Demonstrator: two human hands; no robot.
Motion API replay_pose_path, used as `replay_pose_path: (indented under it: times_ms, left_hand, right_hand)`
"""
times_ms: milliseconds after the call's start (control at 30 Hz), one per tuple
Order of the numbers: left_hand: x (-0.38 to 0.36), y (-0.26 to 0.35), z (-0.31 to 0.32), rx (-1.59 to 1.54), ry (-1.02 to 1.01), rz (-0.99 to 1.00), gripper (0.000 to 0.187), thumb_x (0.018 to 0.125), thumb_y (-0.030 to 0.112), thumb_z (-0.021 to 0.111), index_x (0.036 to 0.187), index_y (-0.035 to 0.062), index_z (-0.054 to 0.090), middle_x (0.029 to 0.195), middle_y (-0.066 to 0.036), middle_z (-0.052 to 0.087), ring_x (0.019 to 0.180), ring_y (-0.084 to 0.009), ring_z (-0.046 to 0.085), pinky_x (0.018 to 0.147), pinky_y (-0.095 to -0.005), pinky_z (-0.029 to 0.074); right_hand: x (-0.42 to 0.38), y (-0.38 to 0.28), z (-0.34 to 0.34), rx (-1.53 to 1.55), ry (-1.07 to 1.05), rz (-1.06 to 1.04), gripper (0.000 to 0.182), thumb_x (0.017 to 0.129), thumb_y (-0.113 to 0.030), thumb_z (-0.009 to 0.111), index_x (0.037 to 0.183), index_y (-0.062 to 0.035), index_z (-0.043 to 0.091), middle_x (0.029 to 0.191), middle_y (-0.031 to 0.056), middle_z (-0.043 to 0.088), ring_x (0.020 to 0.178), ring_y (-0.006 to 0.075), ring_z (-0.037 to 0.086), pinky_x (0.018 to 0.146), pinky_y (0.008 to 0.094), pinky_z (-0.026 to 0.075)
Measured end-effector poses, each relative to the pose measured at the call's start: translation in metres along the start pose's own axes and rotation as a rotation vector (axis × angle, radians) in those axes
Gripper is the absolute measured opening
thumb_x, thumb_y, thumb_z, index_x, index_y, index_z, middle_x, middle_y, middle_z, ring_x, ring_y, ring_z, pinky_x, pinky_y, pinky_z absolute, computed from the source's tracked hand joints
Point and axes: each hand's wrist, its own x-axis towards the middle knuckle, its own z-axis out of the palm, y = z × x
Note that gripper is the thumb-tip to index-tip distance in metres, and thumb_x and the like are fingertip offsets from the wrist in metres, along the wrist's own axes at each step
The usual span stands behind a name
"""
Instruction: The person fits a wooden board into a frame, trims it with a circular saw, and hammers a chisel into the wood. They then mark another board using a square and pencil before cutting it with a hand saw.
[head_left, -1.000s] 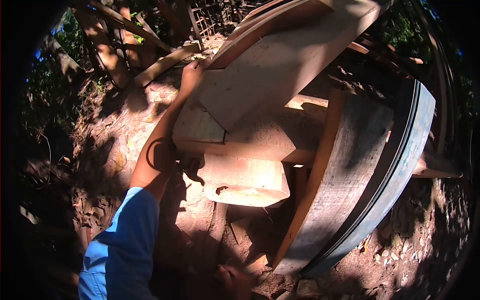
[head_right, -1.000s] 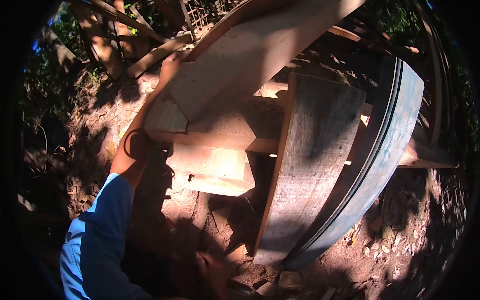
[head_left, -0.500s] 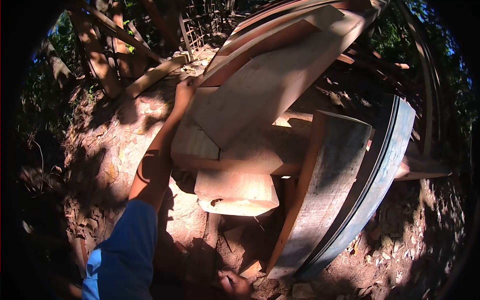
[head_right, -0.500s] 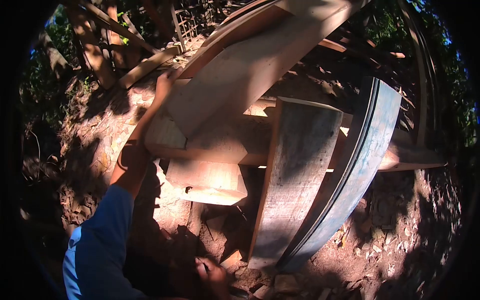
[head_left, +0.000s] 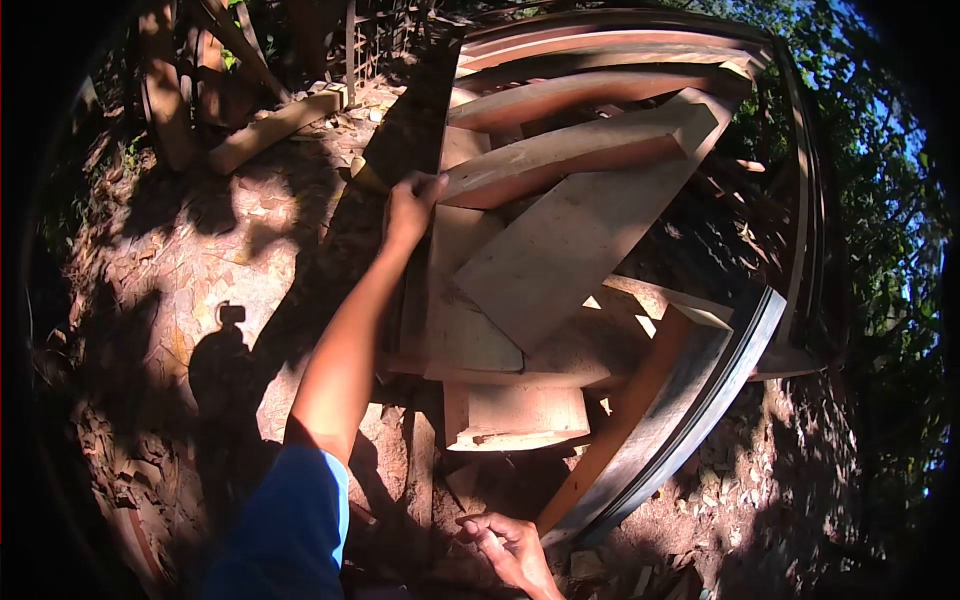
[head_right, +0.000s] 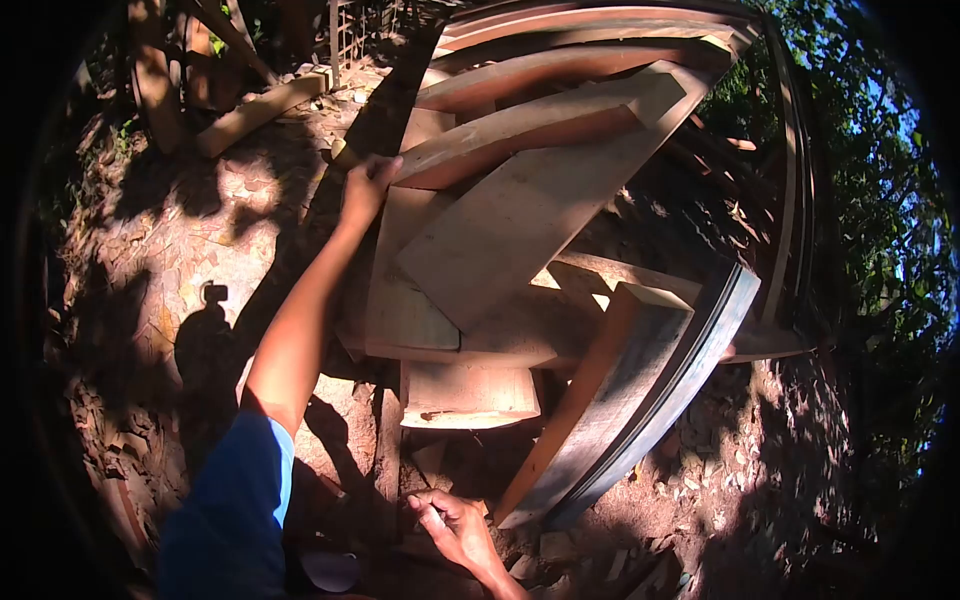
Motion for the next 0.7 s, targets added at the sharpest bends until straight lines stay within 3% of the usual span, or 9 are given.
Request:
replay_pose_path:
  times_ms: [67, 167, 200, 400, 533, 633, 667, 700]
  left_hand:
    - [0.001, 0.001, 0.000, 0.025, -0.016, -0.032, 0.034, 0.089, 0.036, 0.071, 0.096, 0.0027, 0.071, 0.088, -0.017, 0.073, 0.084, -0.0267, 0.071, 0.077, -0.0381, 0.051]
    - [-0.004, 0.020, -0.006, 0.063, -0.022, -0.054, 0.035, 0.091, 0.035, 0.071, 0.100, 0.0016, 0.071, 0.088, -0.014, 0.073, 0.084, -0.0199, 0.068, 0.079, -0.0355, 0.050]
    - [-0.004, 0.019, -0.005, 0.059, -0.026, -0.082, 0.035, 0.090, 0.036, 0.071, 0.100, 0.0029, 0.071, 0.091, -0.016, 0.073, 0.088, -0.0251, 0.070, 0.081, -0.0371, 0.051]
    - [-0.003, 0.008, -0.001, 0.018, 0.002, -0.031, 0.035, 0.089, 0.035, 0.071, 0.100, 0.0020, 0.071, 0.093, -0.017, 0.073, 0.089, -0.0269, 0.071, 0.081, -0.0369, 0.051]
    - [-0.003, 0.008, -0.001, 0.045, -0.011, -0.046, 0.036, 0.089, 0.036, 0.071, 0.100, 0.0018, 0.071, 0.093, -0.018, 0.073, 0.089, -0.0278, 0.071, 0.081, -0.0371, 0.051]
    - [-0.004, 0.006, 0.002, 0.063, 0.024, -0.056, 0.037, 0.089, 0.037, 0.070, 0.100, 0.0015, 0.071, 0.093, -0.018, 0.073, 0.089, -0.0285, 0.071, 0.080, -0.0372, 0.051]
    - [-0.005, 0.012, 0.000, 0.042, 0.008, -0.086, 0.037, 0.089, 0.037, 0.070, 0.100, 0.0015, 0.071, 0.093, -0.018, 0.073, 0.089, -0.0280, 0.070, 0.080, -0.0374, 0.051]
    - [-0.006, 0.018, -0.003, 0.025, -0.007, -0.117, 0.037, 0.089, 0.037, 0.071, 0.099, 0.0014, 0.071, 0.093, -0.018, 0.073, 0.090, -0.0275, 0.070, 0.080, -0.0375, 0.051]
  right_hand:
    - [0.020, -0.045, -0.012, -0.102, 0.019, -0.085, 0.023, 0.099, -0.014, 0.058, 0.107, 0.0044, 0.069, 0.092, 0.0115, 0.075, 0.078, 0.0141, 0.069, 0.074, 0.0301, 0.056]
    - [0.044, -0.094, -0.015, -0.243, 0.068, -0.100, 0.023, 0.098, -0.013, 0.059, 0.107, 0.0051, 0.070, 0.089, 0.0113, 0.075, 0.079, 0.0139, 0.070, 0.072, 0.0278, 0.056]
    - [0.048, -0.104, -0.011, -0.242, 0.085, -0.109, 0.023, 0.098, -0.013, 0.060, 0.107, 0.0050, 0.070, 0.089, 0.0114, 0.075, 0.079, 0.0137, 0.070, 0.071, 0.0274, 0.055]
    - [0.053, -0.132, 0.017, -0.279, 0.090, -0.139, 0.025, 0.098, -0.018, 0.062, 0.110, 0.0014, 0.071, 0.091, 0.0106, 0.074, 0.078, 0.0138, 0.069, 0.069, 0.0280, 0.054]
    - [0.044, -0.134, 0.016, -0.306, 0.100, -0.111, 0.024, 0.097, -0.015, 0.061, 0.110, 0.0027, 0.071, 0.090, 0.0112, 0.074, 0.079, 0.0145, 0.070, 0.070, 0.0292, 0.055]
    - [0.033, -0.158, 0.007, -0.248, 0.160, 0.063, 0.024, 0.097, -0.012, 0.059, 0.110, 0.0051, 0.070, 0.087, 0.0122, 0.073, 0.078, 0.0145, 0.070, 0.069, 0.0283, 0.054]
    - [0.029, -0.147, 0.000, -0.283, 0.241, -0.102, 0.024, 0.095, -0.010, 0.064, 0.115, 0.0011, 0.070, 0.092, 0.0114, 0.073, 0.071, 0.0127, 0.069, 0.065, 0.0263, 0.054]
    - [0.021, -0.167, -0.007, -0.310, 0.321, -0.157, 0.026, 0.093, -0.010, 0.067, 0.113, 0.0048, 0.069, 0.092, 0.0134, 0.073, 0.068, 0.0108, 0.068, 0.061, 0.0245, 0.052]
